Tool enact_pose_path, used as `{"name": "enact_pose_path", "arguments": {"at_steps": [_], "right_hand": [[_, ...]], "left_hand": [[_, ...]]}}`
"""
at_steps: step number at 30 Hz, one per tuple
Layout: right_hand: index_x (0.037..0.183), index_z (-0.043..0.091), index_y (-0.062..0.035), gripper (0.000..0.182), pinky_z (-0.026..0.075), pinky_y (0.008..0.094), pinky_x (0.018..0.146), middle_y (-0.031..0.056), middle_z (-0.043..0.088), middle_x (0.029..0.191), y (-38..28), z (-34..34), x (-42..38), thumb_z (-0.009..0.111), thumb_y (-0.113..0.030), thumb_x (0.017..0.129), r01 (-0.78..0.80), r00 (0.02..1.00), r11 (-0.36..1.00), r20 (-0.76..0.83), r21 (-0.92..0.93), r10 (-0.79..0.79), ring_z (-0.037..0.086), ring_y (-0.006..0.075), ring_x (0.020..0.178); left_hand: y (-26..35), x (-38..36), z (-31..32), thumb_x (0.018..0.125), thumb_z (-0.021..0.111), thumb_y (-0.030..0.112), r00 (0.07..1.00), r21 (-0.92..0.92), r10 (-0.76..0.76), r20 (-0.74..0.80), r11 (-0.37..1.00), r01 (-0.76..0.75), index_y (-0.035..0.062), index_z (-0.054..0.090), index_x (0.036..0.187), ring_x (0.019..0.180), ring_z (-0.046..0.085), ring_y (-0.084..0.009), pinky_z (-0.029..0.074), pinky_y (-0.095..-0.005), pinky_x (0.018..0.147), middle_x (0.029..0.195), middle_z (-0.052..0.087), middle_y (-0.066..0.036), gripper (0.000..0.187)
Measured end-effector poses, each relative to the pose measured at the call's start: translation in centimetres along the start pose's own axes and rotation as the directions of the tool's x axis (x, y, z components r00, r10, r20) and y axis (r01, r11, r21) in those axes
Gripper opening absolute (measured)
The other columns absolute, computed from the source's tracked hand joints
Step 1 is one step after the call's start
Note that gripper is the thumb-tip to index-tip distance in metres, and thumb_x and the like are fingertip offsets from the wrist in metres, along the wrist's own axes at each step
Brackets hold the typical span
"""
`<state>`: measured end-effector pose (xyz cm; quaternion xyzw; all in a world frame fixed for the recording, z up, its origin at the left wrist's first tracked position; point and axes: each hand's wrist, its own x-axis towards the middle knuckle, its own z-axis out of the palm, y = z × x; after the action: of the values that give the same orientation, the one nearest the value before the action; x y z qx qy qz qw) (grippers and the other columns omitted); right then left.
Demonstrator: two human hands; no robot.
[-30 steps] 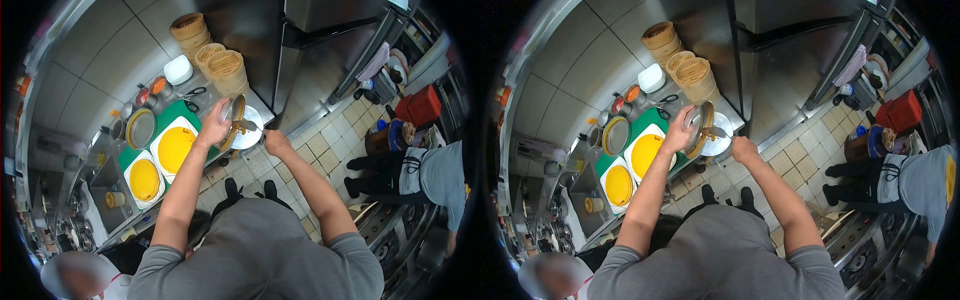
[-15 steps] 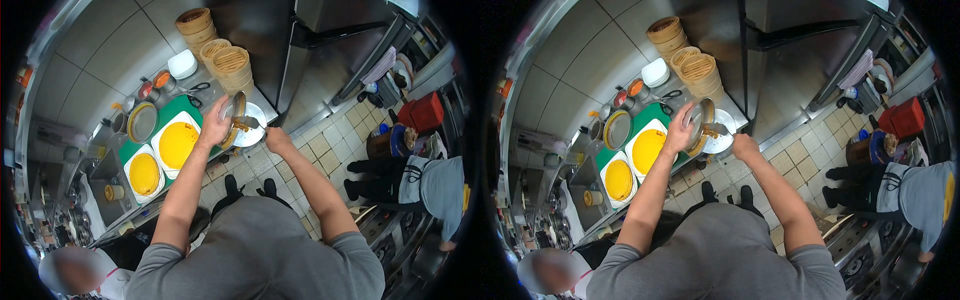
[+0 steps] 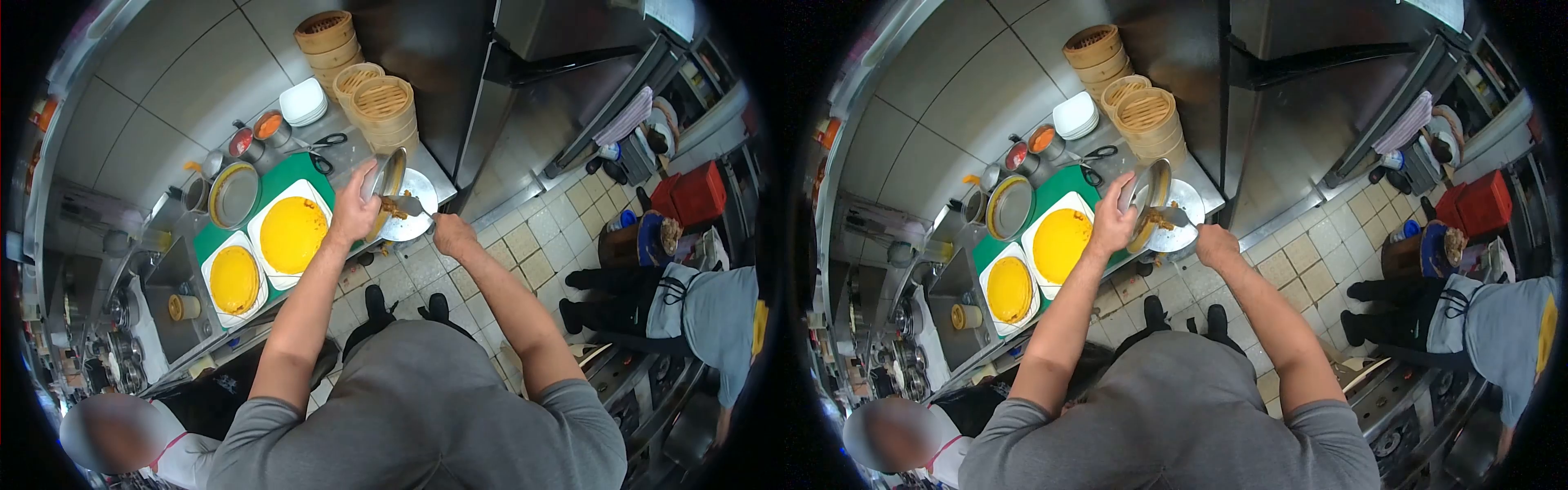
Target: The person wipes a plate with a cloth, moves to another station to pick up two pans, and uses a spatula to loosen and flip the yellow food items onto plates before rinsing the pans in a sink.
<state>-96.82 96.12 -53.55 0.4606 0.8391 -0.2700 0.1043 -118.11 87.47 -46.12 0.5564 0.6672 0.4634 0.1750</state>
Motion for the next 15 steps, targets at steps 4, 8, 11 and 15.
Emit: {"name": "enact_pose_path", "arguments": {"at_steps": [4, 8, 11, 15], "right_hand": [[0.115, 0.067, -0.0056, 0.029, 0.054, 0.0493, 0.093, 0.0236, 0.069, 0.115, 0.3, 0.5, 0.2, 0.051, -0.010, 0.091, 0.005, 1.000, 0.998, 0.027, 0.066, -0.007, 0.067, 0.0396, 0.110], [0.114, 0.067, -0.0059, 0.030, 0.054, 0.0502, 0.091, 0.0238, 0.069, 0.112, 0.7, 0.1, 0.0, 0.051, -0.009, 0.089, 0.025, 1.000, 0.994, -0.007, 0.102, -0.025, 0.066, 0.0409, 0.109], [0.117, 0.067, -0.0088, 0.034, 0.054, 0.0515, 0.090, 0.0229, 0.070, 0.111, 0.7, -0.9, -0.8, 0.050, -0.008, 0.088, 0.075, 0.995, 0.992, -0.073, 0.100, -0.068, 0.066, 0.0411, 0.106], [0.122, 0.067, -0.0126, 0.037, 0.053, 0.0518, 0.090, 0.0212, 0.070, 0.111, 1.7, -0.9, -1.0, 0.053, -0.009, 0.088, 0.114, 0.983, 0.988, -0.153, 0.101, -0.098, 0.067, 0.0400, 0.105]], "left_hand": [[-3.5, -2.5, 1.7, 0.078, 0.057, 0.003, 0.979, 0.095, 0.158, -0.125, 0.985, -0.147, 0.0007, 0.044, 0.142, 0.116, 0.063, -0.0388, 0.048, -0.0381, 0.100, 0.126, 0.062, -0.026, 0.066], [-3.0, -5.0, 2.9, 0.075, 0.061, 0.002, 0.972, 0.127, 0.111, -0.207, 0.988, -0.086, -0.0021, 0.032, 0.149, 0.122, 0.058, -0.0404, 0.044, -0.0395, 0.105, 0.131, 0.056, -0.030, 0.080], [-4.9, -6.8, 4.2, 0.076, 0.063, 0.001, 0.987, 0.164, 0.003, -0.162, 0.986, 0.024, -0.0045, 0.033, 0.147, 0.107, 0.062, -0.0358, 0.048, -0.0385, 0.097, 0.117, 0.059, -0.024, 0.077], [-7.1, -8.1, 4.8, 0.082, 0.061, 0.000, 0.884, -0.040, -0.122, -0.452, 0.992, 0.117, -0.0018, 0.035, 0.139, 0.090, 0.058, -0.0207, 0.048, -0.0343, 0.088, 0.103, 0.054, -0.013, 0.063]]}}
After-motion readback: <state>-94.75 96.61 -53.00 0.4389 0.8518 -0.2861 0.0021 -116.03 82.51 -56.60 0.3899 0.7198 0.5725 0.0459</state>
